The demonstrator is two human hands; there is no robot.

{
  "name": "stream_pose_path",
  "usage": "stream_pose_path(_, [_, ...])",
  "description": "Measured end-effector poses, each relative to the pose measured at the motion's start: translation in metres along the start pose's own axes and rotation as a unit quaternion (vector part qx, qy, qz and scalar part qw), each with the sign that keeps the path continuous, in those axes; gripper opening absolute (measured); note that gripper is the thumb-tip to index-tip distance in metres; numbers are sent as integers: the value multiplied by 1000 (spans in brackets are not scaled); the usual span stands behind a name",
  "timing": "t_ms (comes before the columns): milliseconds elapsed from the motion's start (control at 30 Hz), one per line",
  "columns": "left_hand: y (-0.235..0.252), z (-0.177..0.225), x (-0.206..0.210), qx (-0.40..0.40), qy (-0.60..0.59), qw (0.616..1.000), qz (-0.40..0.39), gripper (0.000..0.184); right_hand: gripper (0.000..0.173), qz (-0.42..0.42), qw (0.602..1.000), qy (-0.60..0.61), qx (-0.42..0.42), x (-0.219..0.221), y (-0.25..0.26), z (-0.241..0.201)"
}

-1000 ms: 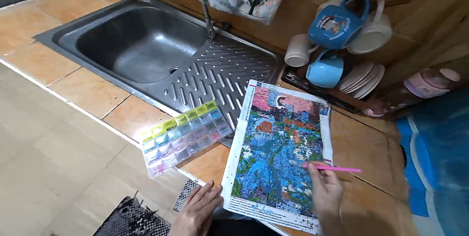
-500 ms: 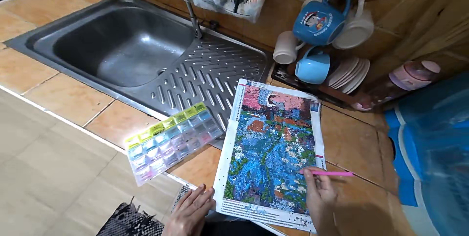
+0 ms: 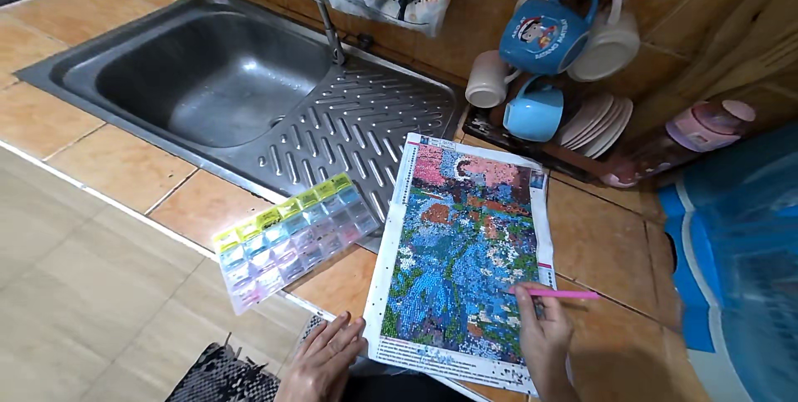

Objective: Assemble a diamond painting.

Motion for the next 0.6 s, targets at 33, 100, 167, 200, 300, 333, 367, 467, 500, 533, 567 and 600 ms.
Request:
stream_pose_path(33, [0,0,0,-1,0,1000,1,28,22,0,1000,3,1,0,0,0])
stream_pose_path(100, [-1,0,0,-4,-1,1000,1,28,21,0,1000,8,2,0,0,0])
stream_pose_path(167, [0,-1,0,-3,-2,1000,2,28,21,-3,1000,10,2,0,1,-1])
stream_pose_path(200, [-1,-1,0,-2,-2,1000,3,28,20,-3,1000,14,1,0,1,0])
stream_pose_path(300, [0,-1,0,1,0,1000,7,27,18,1,999,33,8,-1,1,2])
stream_pose_path(333, [0,-1,0,1,1,1000,7,27,17,5,999,39,15,-2,1,3])
stream_pose_path(367, [0,-1,0,1,1,1000,6,28,16,9,999,43,20,-2,0,4])
stream_pose_path(467, [0,-1,0,1,3,1000,5,28,18,9,999,37,16,-2,0,4])
stream_pose_path(500, [0,-1,0,-1,2,1000,5,27,18,8,999,33,10,-2,0,3])
stream_pose_path(533, [0,-1,0,-2,-1,1000,6,27,19,7,1000,28,4,-2,1,3])
stream_pose_path(567, [0,-1,0,-3,-1,1000,6,27,19,4,1000,24,0,-1,1,2])
stream_pose_path(600, [0,-1,0,-3,0,1000,7,27,20,2,1000,20,-2,-1,1,1])
Point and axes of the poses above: each hand's wrist, its own y-axis towards the middle knuckle, its own x-axis out of the palm, z = x × y, the point moved 8 cm from there along y, towards the middle knuckle, and after that the axes turned 2 degrees about -z, right-handed, at the moved point
